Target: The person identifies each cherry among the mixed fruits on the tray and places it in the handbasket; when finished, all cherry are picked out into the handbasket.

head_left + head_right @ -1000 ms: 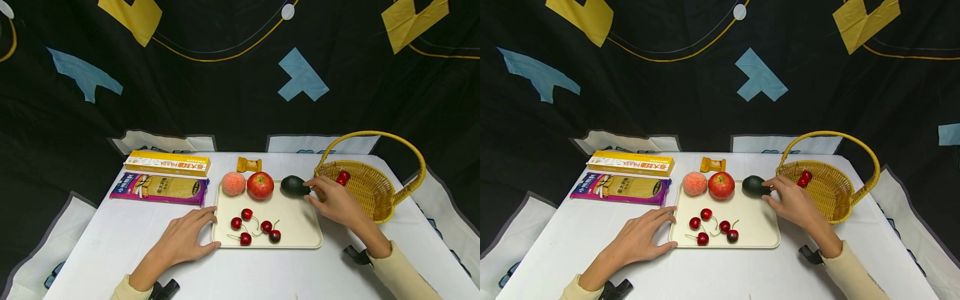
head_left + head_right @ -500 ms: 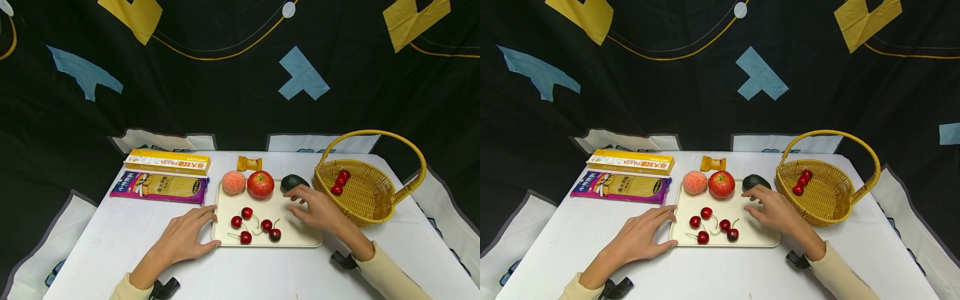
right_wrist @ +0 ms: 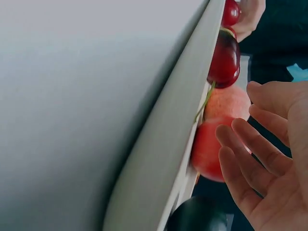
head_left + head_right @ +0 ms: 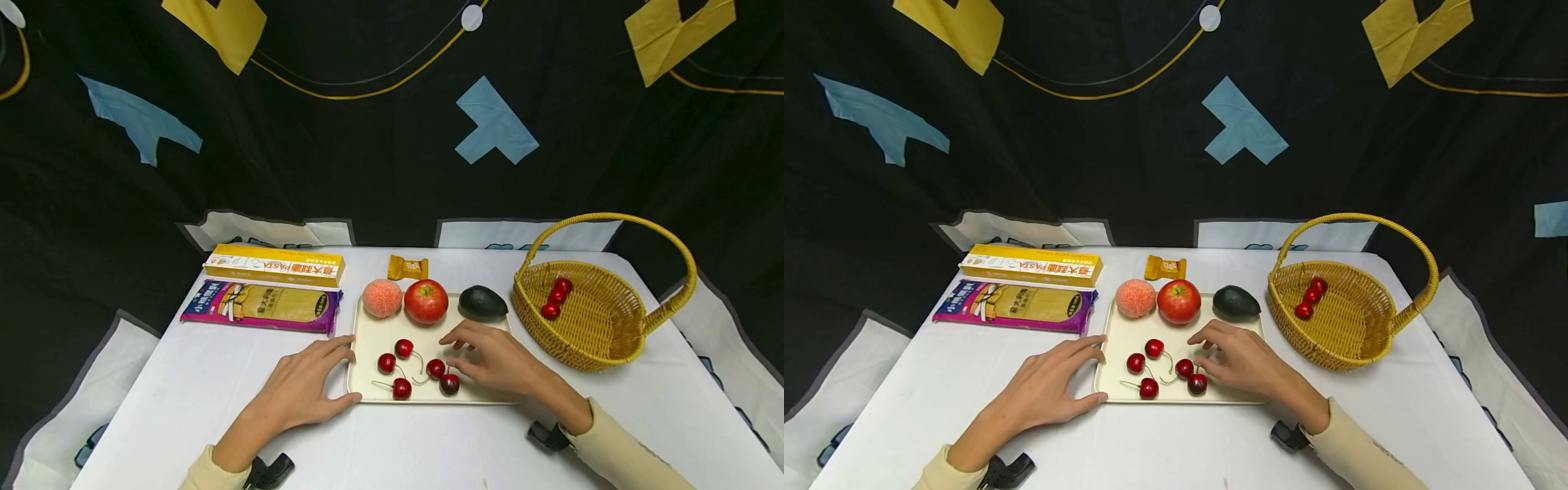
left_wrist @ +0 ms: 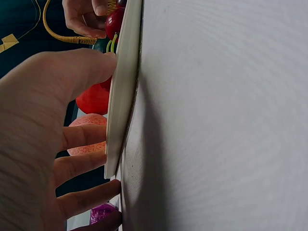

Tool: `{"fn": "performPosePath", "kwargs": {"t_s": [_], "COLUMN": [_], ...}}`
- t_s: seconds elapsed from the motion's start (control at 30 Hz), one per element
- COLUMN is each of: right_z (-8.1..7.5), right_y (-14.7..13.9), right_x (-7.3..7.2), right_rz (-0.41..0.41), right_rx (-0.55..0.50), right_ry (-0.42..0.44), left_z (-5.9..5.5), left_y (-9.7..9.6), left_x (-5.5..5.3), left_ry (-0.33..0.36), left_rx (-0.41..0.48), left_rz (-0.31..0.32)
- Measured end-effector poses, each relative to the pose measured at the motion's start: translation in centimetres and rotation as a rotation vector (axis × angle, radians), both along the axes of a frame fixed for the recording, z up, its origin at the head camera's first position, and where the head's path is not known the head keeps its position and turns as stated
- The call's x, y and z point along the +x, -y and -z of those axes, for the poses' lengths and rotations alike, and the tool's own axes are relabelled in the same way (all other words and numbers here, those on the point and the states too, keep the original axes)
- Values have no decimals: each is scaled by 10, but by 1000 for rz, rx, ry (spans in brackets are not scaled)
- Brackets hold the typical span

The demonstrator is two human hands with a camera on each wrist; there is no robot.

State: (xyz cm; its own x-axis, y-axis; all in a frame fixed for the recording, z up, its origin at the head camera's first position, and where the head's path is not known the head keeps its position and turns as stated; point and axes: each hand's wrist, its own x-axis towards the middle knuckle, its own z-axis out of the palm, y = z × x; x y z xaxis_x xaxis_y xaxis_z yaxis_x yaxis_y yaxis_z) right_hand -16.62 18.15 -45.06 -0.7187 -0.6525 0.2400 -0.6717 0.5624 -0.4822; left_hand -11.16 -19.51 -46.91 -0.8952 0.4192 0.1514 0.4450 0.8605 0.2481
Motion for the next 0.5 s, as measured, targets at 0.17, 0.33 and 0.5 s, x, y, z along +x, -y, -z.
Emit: {"fn": "performPosePath", "kwargs": {"t_s": [0.17,0.33,0.5], "right_z": [1,0,-1], "right_y": [7,13,17], "right_x": [2,2,2], "right_rz": [-26,-41,-57], "right_rx": [10,44,76], "right_ry": [18,36,49], "left_z": [1,0,0], "left_y": [0,0,-1], "left_x": [0,1,1], "left_ry": [3,0,4], "left_rx": [-8,-5,-3], "left_rz": [-5,-4,-2]}}
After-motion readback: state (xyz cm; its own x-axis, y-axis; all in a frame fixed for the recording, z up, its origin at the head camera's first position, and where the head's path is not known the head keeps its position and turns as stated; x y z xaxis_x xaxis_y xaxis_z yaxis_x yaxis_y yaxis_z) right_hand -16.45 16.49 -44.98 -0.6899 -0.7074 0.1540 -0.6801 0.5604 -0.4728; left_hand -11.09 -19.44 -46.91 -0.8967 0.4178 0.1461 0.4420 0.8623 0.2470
